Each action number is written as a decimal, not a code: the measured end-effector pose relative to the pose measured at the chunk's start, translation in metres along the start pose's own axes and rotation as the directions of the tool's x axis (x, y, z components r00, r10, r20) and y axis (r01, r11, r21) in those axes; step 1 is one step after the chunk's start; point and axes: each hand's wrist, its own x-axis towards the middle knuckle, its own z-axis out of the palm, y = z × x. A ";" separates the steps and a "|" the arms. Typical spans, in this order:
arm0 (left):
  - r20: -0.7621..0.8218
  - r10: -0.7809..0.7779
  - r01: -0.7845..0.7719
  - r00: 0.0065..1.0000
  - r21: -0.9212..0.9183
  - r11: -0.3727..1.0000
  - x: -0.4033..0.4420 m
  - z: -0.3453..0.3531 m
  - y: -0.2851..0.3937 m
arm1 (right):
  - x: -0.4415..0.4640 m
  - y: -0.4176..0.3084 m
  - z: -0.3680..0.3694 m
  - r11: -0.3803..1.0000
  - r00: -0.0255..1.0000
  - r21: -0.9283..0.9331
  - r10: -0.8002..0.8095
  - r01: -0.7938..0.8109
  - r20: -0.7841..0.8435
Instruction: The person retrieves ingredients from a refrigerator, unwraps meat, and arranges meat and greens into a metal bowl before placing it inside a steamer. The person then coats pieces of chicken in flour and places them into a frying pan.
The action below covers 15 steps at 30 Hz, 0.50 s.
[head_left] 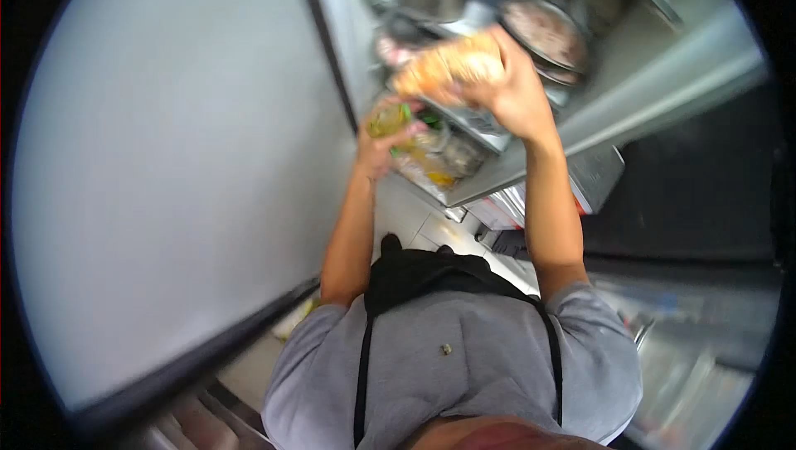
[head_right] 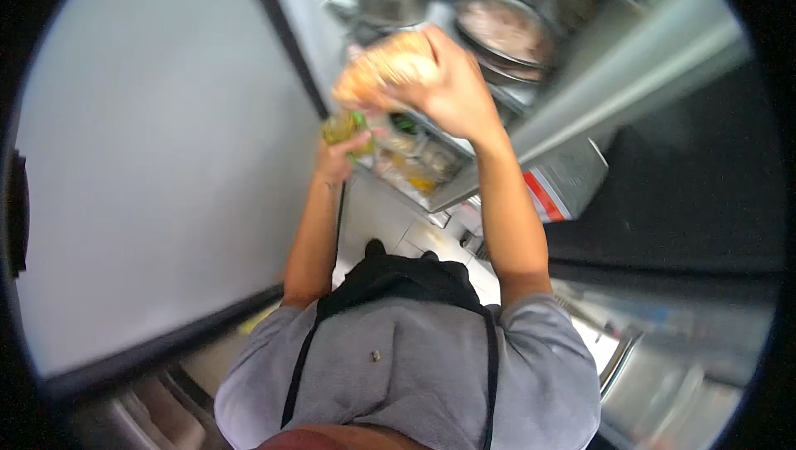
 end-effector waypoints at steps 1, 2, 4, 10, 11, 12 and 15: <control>0.066 -0.115 0.132 0.991 -0.393 0.910 -0.033 -0.007 -0.015 | -0.015 0.012 0.006 0.994 0.993 0.094 0.051 -0.061 0.106; 0.061 -0.016 0.048 0.998 -0.555 0.831 -0.062 0.004 -0.014 | -0.025 0.028 0.017 0.977 0.970 0.172 0.084 -0.125 0.227; -0.053 0.108 -0.116 0.993 -0.665 0.737 -0.107 0.025 -0.020 | -0.048 0.069 0.043 0.974 0.864 0.177 0.031 -0.138 0.503; -0.217 0.188 -0.277 0.958 -0.532 0.800 -0.253 0.070 -0.044 | -0.119 0.018 0.100 0.898 0.451 0.252 -0.069 -0.360 0.890; -0.255 0.301 -0.390 0.919 -0.487 0.781 -0.283 0.082 -0.054 | -0.130 0.005 0.106 0.893 0.294 0.247 -0.138 -0.376 0.946; -0.345 0.305 -0.436 0.888 -0.417 0.798 -0.318 0.095 -0.060 | -0.142 -0.009 0.112 0.890 0.149 0.237 -0.193 -0.390 0.970; -0.538 0.282 -0.481 0.794 -0.274 0.833 -0.377 0.133 -0.060 | -0.149 -0.059 0.150 0.831 -0.017 0.317 -0.348 0.458 0.937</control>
